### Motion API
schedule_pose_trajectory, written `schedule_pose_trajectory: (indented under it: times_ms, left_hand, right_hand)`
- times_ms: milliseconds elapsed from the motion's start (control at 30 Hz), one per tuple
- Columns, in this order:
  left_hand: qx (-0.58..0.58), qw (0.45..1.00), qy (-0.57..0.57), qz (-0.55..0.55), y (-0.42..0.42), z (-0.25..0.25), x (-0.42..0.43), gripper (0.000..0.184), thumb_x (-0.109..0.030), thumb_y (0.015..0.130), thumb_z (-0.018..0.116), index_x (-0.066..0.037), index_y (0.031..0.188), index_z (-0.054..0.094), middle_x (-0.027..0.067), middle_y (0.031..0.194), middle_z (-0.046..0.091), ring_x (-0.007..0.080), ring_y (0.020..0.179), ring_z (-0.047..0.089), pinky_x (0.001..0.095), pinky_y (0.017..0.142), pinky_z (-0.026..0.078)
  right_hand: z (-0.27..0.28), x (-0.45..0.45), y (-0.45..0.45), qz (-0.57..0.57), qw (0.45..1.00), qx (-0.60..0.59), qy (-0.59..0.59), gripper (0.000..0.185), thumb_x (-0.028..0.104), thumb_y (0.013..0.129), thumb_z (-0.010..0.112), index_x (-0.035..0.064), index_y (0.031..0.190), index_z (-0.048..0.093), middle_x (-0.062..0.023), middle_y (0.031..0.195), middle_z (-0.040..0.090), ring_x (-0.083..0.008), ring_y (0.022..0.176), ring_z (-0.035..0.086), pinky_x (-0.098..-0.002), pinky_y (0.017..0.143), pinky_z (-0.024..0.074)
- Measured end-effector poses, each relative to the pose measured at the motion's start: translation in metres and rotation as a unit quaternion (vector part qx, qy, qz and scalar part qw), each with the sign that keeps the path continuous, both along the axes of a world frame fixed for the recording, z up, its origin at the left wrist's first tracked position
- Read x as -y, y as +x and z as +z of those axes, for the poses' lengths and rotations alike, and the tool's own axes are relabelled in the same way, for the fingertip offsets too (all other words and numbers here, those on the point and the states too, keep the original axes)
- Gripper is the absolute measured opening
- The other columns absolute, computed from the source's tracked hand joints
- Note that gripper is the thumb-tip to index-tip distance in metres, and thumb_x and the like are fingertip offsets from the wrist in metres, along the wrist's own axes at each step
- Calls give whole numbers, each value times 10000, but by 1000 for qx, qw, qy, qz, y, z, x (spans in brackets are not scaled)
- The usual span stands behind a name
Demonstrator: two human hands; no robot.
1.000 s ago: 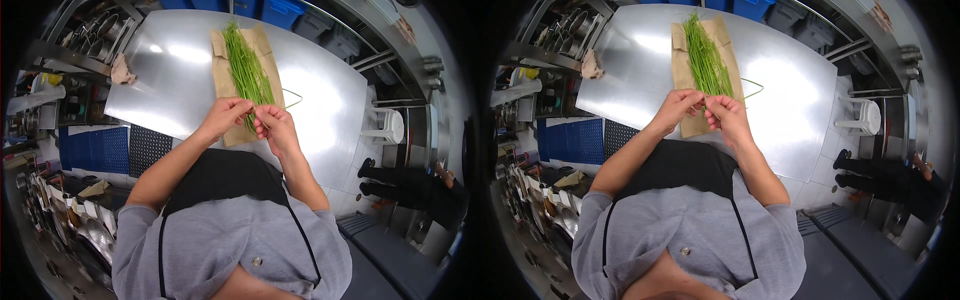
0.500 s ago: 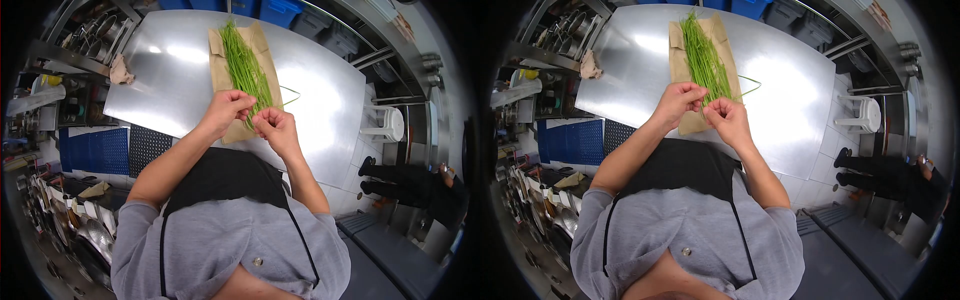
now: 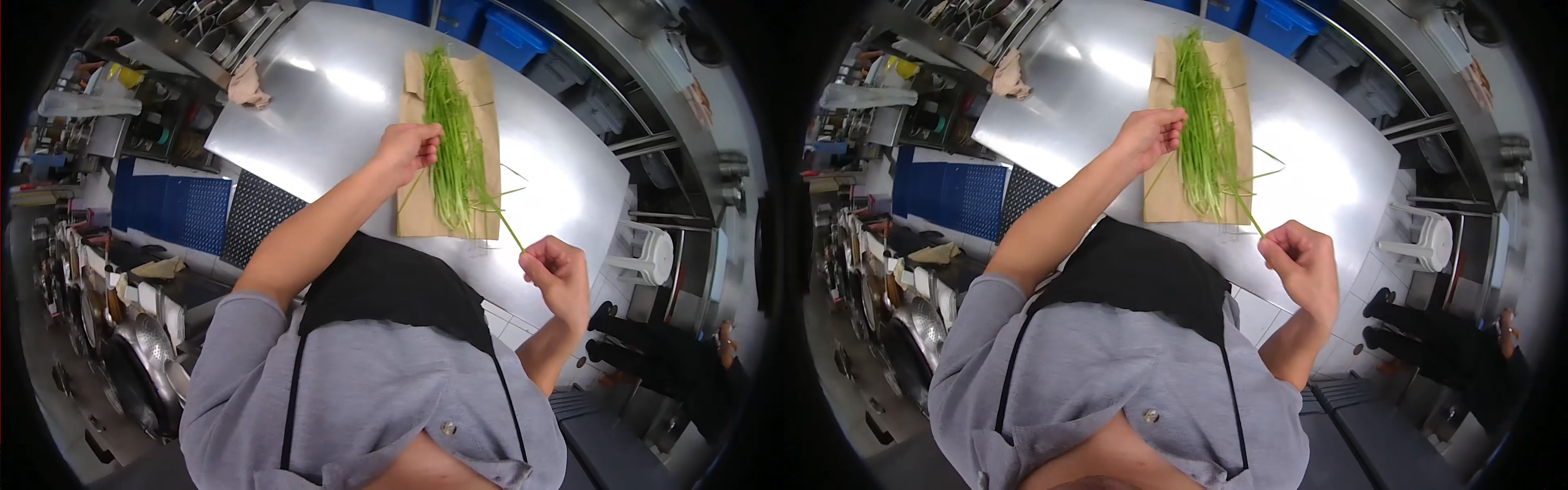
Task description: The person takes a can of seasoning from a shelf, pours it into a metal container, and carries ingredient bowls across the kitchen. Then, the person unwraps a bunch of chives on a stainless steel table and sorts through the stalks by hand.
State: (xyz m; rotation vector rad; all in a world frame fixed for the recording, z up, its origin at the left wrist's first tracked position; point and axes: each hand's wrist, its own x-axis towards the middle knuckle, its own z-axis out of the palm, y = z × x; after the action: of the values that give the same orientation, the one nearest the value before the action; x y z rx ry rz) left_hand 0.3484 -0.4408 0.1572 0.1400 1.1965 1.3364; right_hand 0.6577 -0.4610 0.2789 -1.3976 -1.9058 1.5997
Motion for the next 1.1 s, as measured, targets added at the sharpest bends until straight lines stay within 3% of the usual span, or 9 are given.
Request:
schedule_pose_trajectory:
  times_ms: [200,367,433,500,600,700,800,933,1100]
  left_hand:
    - [-43,999,-24,3,-3,-22,-17,142,-126,919,699,-34,828,641,13,718,592,111,599,530,269,550,484]
    - [-186,970,-65,-144,-9,-18,-14,206,-194,956,657,-46,819,614,12,742,595,119,654,555,286,590,479]
    - [-360,898,-79,-239,-11,-3,-11,224,-205,945,662,-33,810,616,53,762,625,161,665,592,320,605,495]
    - [-601,733,-70,-310,-9,12,-9,236,-210,927,672,-11,807,630,125,798,672,221,673,641,360,624,514]
    - [-708,675,42,-203,-12,-5,4,214,-228,920,672,-15,918,698,166,921,699,271,795,678,390,686,521]
    - [-549,789,183,-207,3,19,19,267,-255,960,645,-20,1063,717,76,899,690,176,843,638,319,697,512]
    - [-244,924,183,-231,27,62,33,249,-215,974,638,-2,1079,711,58,932,692,132,845,625,274,682,501]
    - [-197,950,211,-119,38,70,36,179,-155,936,698,12,1002,707,33,839,673,85,736,598,229,629,474]
    - [-174,962,175,-114,32,71,36,147,-141,916,719,0,950,700,25,794,662,72,679,584,224,600,464]
  right_hand:
    - [66,6,64,22,978,-61,196,98,34,830,697,-32,773,652,-22,599,606,-82,541,526,-234,514,363]
    - [58,7,83,-88,908,-330,243,111,24,852,667,-63,798,626,-73,650,606,-89,525,498,-233,507,377]
    - [41,-1,77,-151,895,-338,249,109,30,866,660,-75,856,635,-102,708,611,-99,538,516,-227,506,401]
    - [25,-12,37,-176,930,-249,206,77,10,886,656,-56,921,674,-67,703,627,-109,571,567,-233,532,453]
    - [-21,-24,-20,-179,942,-280,45,132,104,899,724,-18,951,717,-56,708,674,-90,588,608,-228,538,476]
    - [-44,-20,-56,-182,936,-299,-31,162,115,918,715,-37,971,701,-60,700,667,-98,579,593,-236,534,472]
    - [-53,-15,-75,-150,934,-316,-75,176,133,919,724,-30,982,703,-55,717,680,-96,593,607,-228,548,482]
    - [-53,-8,-86,-112,953,-275,-68,140,123,930,710,-13,960,702,-41,718,688,-60,609,609,-209,564,492]
    - [-57,-3,-85,-57,964,-252,-61,133,114,929,707,-15,955,697,-39,722,684,-62,613,606,-215,570,494]
